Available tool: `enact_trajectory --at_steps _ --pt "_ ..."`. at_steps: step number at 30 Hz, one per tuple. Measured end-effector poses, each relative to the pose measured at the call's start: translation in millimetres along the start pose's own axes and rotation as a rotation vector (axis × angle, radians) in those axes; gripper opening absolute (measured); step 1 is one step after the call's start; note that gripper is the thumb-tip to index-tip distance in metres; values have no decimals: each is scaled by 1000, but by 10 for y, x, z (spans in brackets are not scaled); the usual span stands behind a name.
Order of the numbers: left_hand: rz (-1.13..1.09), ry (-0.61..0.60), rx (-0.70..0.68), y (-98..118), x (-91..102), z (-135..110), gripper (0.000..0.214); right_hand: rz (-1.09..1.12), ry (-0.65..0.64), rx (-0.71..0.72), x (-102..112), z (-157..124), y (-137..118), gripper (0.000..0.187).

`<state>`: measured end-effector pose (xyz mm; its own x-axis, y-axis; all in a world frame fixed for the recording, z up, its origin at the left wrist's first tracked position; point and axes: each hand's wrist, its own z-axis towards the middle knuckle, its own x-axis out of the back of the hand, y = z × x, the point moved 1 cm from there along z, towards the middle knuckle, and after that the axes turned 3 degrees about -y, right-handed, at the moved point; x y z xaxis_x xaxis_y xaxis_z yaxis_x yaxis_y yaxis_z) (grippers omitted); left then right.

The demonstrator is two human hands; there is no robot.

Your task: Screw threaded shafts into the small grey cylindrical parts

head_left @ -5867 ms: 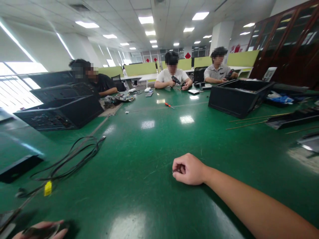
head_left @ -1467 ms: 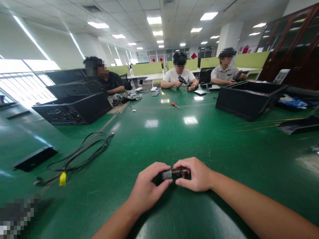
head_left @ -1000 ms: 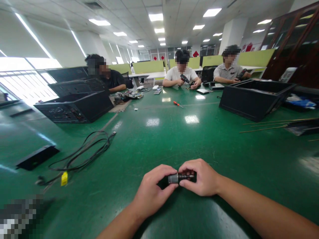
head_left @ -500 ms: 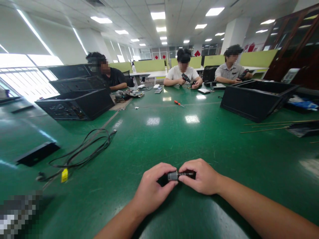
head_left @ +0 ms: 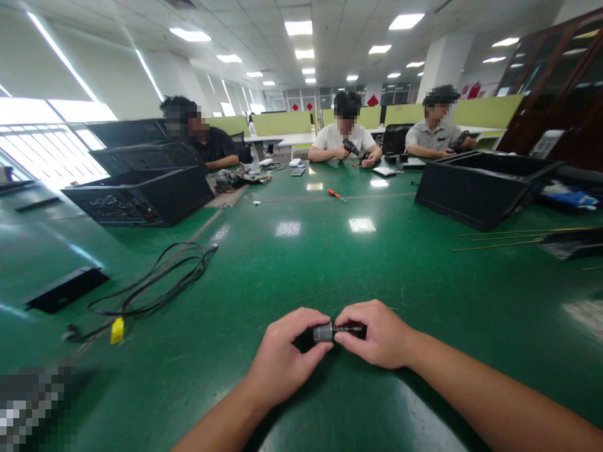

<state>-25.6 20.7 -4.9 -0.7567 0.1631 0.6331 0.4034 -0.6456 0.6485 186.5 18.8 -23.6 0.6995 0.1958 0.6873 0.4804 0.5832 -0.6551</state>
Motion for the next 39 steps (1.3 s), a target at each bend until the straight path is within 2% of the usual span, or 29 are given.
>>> enact_trajectory --at_steps 39 --pt "4 0 -11 6 19 -12 27 -15 9 3 7 -9 8 9"
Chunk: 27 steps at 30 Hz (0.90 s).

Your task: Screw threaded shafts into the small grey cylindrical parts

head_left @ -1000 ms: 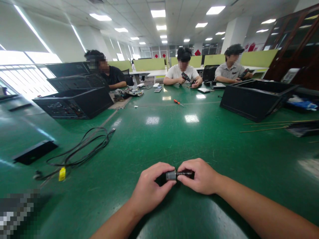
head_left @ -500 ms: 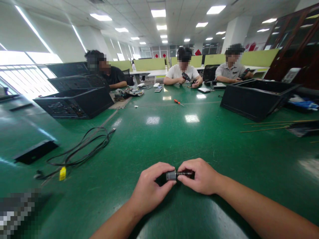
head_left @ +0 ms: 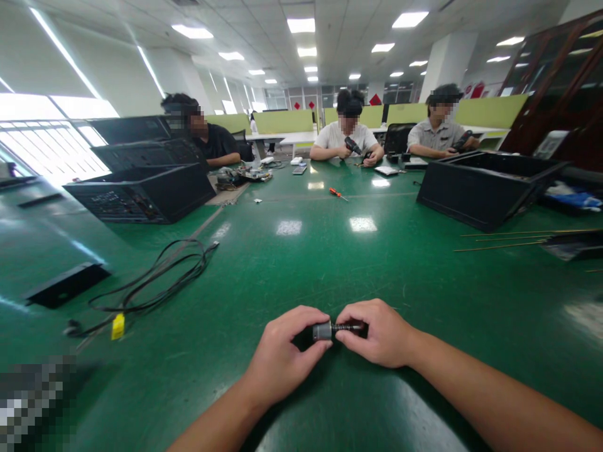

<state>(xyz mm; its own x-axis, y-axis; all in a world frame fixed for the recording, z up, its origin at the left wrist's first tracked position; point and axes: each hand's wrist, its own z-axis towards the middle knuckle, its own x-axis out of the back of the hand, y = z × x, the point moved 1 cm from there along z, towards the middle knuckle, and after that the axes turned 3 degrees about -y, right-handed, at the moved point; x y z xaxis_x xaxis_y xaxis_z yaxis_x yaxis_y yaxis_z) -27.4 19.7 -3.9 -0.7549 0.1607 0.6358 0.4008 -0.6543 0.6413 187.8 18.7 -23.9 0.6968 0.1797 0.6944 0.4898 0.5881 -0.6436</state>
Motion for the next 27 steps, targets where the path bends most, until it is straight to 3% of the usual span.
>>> enact_trajectory --at_steps 27 --pt "33 4 4 20 14 -3 24 -14 -10 4 15 -11 -3 9"
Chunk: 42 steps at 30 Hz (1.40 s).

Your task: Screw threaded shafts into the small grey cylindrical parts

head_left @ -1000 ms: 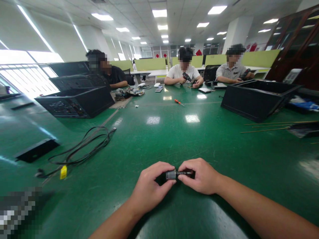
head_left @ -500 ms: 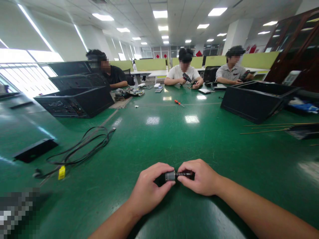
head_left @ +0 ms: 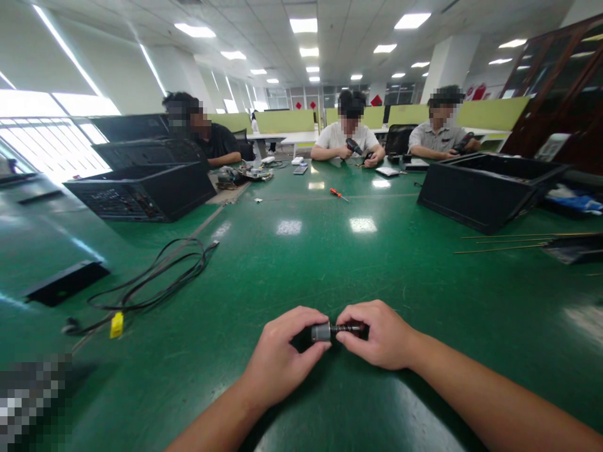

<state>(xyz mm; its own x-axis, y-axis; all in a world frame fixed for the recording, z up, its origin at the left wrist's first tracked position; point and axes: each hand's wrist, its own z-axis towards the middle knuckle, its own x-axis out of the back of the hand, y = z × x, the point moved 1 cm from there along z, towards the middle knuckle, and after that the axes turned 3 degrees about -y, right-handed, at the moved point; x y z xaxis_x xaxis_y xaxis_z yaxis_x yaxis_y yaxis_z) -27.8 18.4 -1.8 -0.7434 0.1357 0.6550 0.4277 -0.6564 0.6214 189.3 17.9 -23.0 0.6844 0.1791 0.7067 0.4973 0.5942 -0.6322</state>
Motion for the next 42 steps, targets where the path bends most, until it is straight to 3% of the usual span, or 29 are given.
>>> enact_trajectory --at_steps 42 --pt "21 -1 23 -4 31 13 22 -4 5 -18 27 -4 17 9"
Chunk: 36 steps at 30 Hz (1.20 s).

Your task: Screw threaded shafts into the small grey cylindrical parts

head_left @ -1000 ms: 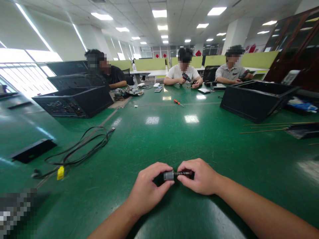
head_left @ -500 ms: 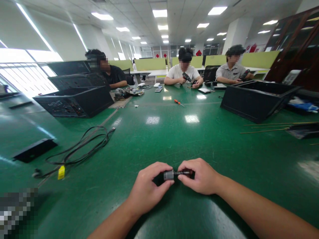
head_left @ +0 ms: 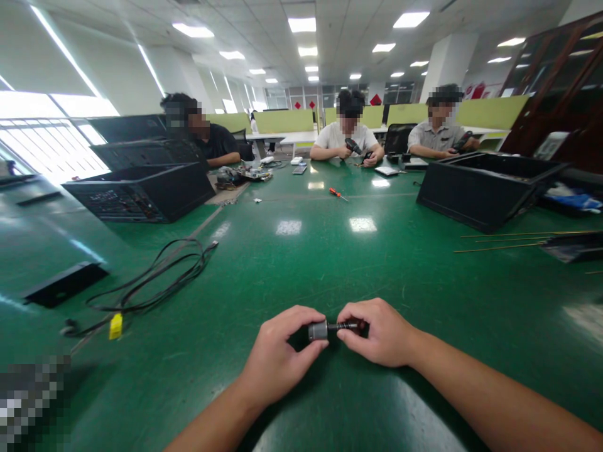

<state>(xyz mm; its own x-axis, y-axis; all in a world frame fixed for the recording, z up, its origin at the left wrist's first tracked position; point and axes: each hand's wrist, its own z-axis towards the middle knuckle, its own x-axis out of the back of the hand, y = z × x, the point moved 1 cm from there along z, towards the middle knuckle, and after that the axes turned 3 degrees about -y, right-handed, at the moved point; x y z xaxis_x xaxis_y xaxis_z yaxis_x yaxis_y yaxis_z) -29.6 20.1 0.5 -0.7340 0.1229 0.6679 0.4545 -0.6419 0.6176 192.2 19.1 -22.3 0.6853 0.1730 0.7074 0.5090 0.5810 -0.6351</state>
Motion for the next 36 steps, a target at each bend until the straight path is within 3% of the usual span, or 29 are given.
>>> enact_trajectory --at_steps 36 --pt "3 10 0 -21 26 -4 25 34 19 -9 8 10 6 7"
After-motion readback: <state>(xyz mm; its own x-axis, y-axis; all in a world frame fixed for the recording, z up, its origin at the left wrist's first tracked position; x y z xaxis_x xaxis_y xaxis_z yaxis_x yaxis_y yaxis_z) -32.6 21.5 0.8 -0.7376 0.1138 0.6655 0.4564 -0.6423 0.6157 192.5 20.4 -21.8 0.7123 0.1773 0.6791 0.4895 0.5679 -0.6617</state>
